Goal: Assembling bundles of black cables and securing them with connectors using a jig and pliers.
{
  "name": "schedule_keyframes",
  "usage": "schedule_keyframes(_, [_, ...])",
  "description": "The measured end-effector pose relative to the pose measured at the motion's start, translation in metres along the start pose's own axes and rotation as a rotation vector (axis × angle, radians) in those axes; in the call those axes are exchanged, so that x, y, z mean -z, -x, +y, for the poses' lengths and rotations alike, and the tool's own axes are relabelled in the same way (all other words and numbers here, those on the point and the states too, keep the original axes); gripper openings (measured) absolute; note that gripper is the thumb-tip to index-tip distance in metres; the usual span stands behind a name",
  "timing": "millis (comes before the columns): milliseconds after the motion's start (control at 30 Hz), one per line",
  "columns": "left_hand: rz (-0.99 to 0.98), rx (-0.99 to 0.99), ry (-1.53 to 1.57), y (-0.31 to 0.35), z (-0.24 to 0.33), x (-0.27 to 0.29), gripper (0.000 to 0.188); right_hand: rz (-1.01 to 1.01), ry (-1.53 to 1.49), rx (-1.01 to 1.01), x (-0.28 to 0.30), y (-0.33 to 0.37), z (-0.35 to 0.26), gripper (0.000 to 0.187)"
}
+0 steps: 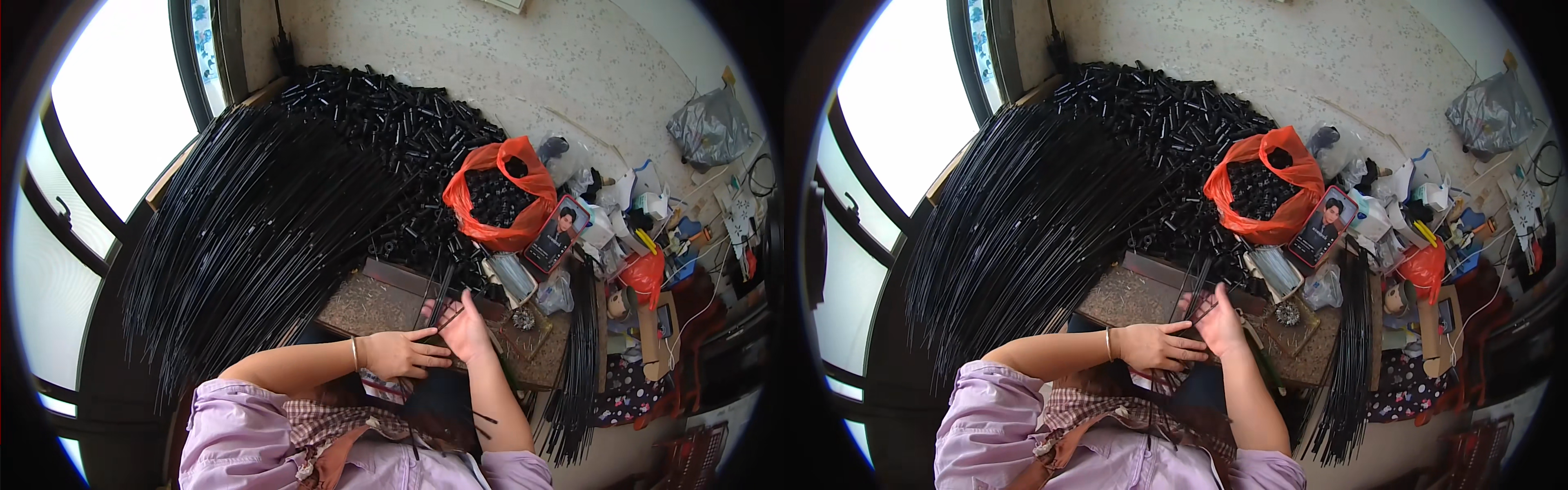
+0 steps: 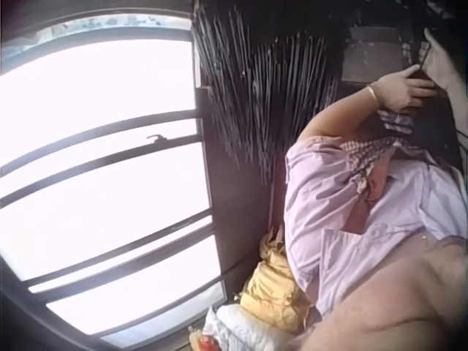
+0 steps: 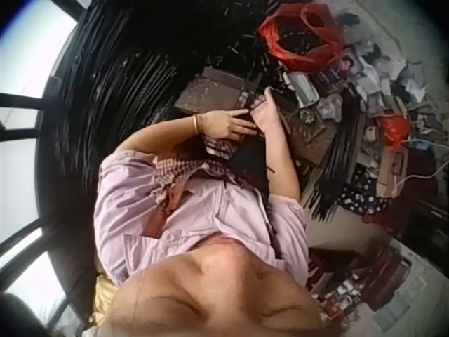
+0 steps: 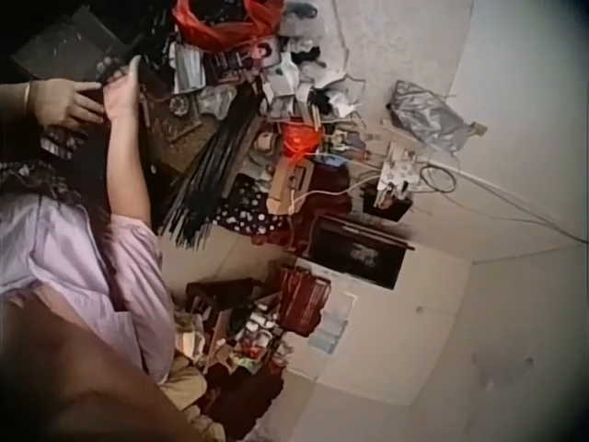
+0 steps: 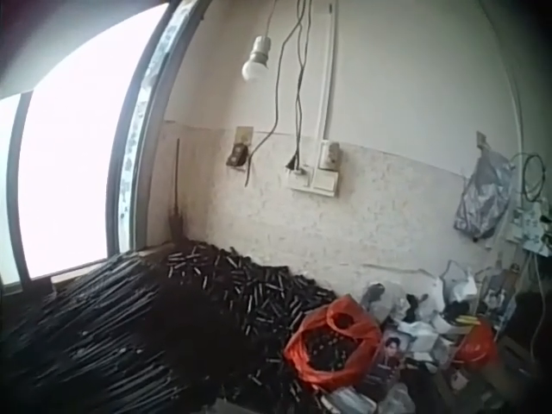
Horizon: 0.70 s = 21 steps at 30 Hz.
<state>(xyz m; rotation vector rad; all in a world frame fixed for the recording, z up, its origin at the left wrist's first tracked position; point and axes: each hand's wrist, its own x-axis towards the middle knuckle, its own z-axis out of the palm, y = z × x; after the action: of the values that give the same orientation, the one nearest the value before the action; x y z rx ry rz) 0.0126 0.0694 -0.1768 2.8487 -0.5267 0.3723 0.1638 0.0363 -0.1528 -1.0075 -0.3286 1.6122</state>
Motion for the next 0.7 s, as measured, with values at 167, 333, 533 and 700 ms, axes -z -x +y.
schedule_keyframes(167, [0.167, 0.021, -0.148, 0.006, -0.006, -0.002, 0.024, -0.097, 0.158, 0.190, -0.023, -0.031, -0.001, 0.042])
schedule_keyframes(333, [0.143, 0.187, 0.116, 0.005, -0.020, -0.007, 0.044, 0.581, 1.482, 1.336, -0.015, -0.033, -0.041, 0.048])
schedule_keyframes(533, [0.049, 0.102, -0.039, 0.014, -0.020, -0.015, 0.034, 0.199, 0.129, 0.060, -0.014, -0.018, 0.010, 0.029])
schedule_keyframes(700, [0.180, -0.007, -0.123, 0.015, -0.019, -0.017, 0.025, -0.060, 0.240, 0.267, -0.029, -0.034, 0.009, 0.038])
